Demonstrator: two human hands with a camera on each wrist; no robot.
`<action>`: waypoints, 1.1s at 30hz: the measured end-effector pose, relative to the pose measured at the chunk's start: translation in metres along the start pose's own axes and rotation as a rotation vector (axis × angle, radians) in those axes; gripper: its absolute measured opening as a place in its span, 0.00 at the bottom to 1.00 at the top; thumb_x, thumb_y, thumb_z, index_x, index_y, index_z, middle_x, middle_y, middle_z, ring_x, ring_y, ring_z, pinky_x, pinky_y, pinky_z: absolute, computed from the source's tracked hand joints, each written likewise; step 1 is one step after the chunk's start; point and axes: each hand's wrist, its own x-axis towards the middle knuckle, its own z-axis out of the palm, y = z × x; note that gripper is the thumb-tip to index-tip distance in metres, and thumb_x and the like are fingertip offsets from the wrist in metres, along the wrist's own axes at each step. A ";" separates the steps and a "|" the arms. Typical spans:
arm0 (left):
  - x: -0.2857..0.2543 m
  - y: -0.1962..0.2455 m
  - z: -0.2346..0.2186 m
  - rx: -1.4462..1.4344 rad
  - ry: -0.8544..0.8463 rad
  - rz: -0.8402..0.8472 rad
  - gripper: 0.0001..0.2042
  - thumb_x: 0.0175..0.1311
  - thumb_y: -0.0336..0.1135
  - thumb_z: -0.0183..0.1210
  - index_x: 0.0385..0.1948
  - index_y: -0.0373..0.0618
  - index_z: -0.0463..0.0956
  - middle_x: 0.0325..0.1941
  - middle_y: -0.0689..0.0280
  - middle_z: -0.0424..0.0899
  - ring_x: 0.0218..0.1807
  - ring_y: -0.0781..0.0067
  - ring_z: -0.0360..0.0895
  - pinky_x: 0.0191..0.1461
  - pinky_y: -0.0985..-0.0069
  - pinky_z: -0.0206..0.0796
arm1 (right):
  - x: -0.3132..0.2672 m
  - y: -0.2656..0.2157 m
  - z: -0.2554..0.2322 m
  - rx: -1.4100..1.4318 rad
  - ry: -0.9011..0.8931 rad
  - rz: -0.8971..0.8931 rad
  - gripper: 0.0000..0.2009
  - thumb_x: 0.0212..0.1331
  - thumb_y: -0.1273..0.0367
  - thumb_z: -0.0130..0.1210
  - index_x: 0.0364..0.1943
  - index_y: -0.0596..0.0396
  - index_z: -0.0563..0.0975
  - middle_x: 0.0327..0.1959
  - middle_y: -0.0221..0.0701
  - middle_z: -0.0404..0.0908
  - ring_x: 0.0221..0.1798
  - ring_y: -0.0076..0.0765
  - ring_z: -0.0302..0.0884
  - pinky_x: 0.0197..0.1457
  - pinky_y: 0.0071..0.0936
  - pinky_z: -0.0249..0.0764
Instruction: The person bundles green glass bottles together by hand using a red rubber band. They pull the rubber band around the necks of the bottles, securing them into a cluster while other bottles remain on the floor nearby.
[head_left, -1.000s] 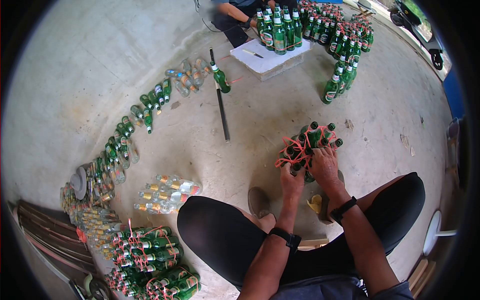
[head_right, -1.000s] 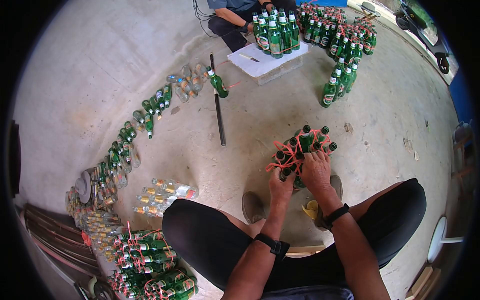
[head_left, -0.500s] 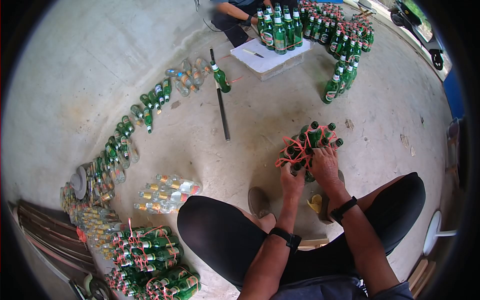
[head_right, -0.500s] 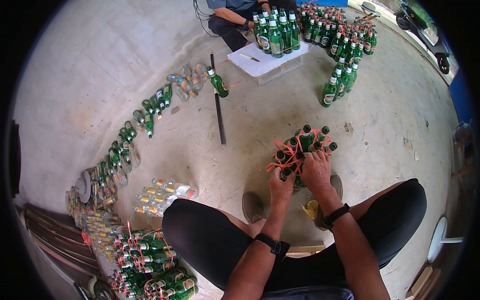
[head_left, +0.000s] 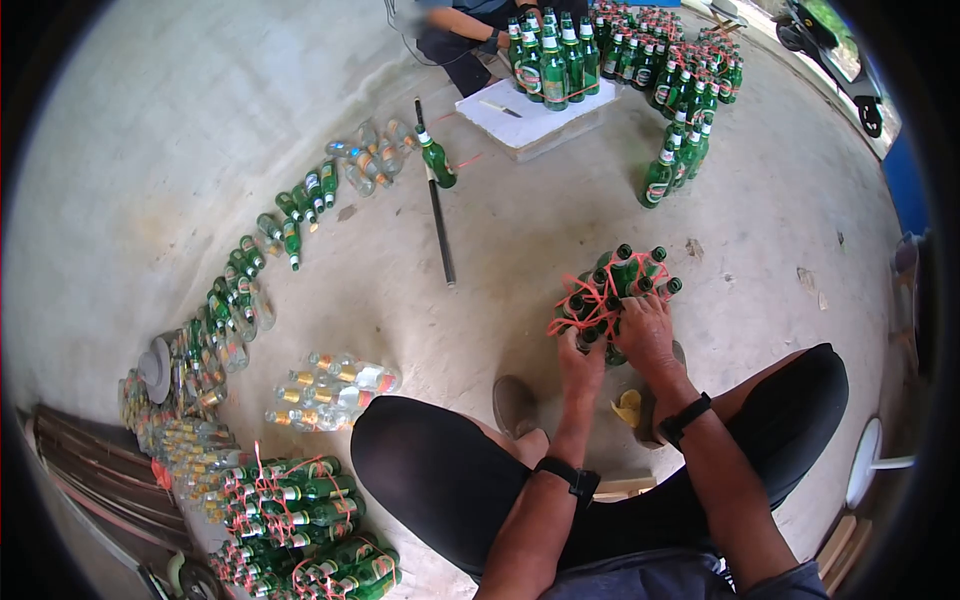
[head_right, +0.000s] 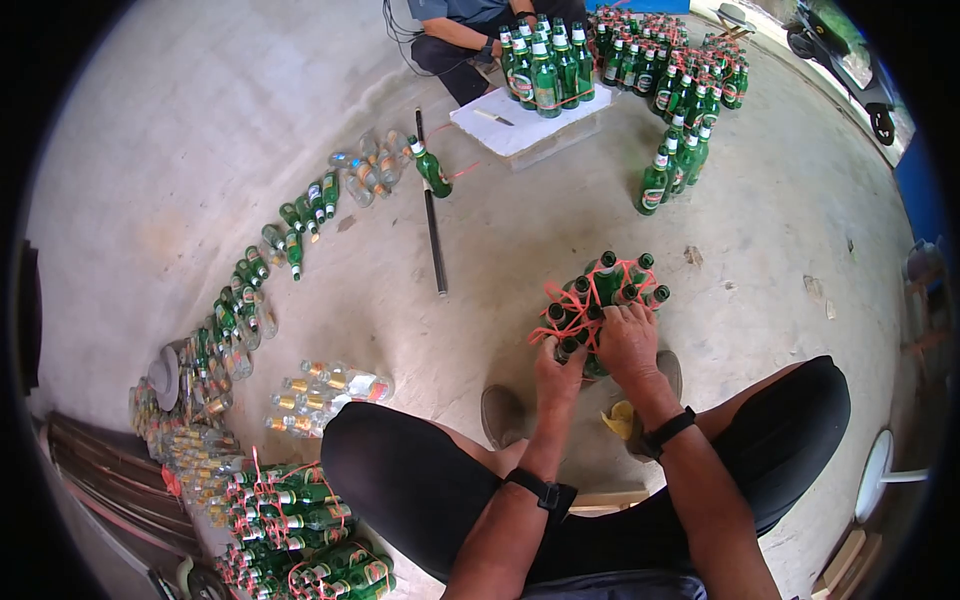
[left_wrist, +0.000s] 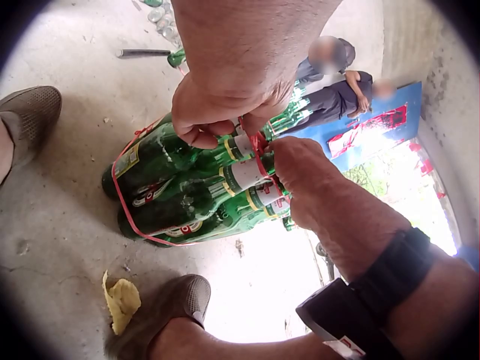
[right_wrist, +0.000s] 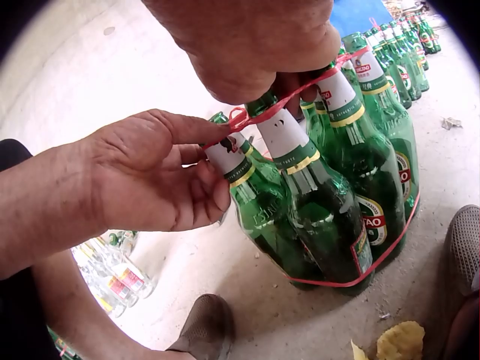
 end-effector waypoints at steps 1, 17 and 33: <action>0.001 -0.001 0.000 -0.027 -0.020 -0.032 0.19 0.60 0.33 0.73 0.50 0.36 0.81 0.41 0.63 0.80 0.37 0.74 0.76 0.44 0.70 0.73 | 0.001 0.000 -0.001 -0.011 0.011 -0.005 0.07 0.58 0.70 0.58 0.39 0.53 0.82 0.39 0.35 0.86 0.53 0.48 0.80 0.64 0.48 0.70; 0.000 -0.003 -0.002 0.084 0.011 0.063 0.14 0.64 0.30 0.71 0.49 0.38 0.82 0.38 0.69 0.86 0.38 0.83 0.78 0.43 0.77 0.74 | 0.005 -0.002 -0.006 -0.008 0.009 -0.032 0.02 0.58 0.71 0.58 0.32 0.52 0.79 0.34 0.35 0.85 0.48 0.48 0.81 0.61 0.47 0.70; -0.002 0.004 -0.002 0.010 0.010 0.020 0.16 0.61 0.32 0.73 0.48 0.37 0.82 0.38 0.66 0.82 0.36 0.76 0.77 0.43 0.72 0.73 | 0.005 -0.003 -0.007 -0.024 -0.013 -0.024 0.02 0.59 0.70 0.58 0.31 0.51 0.78 0.33 0.35 0.84 0.49 0.48 0.81 0.60 0.46 0.70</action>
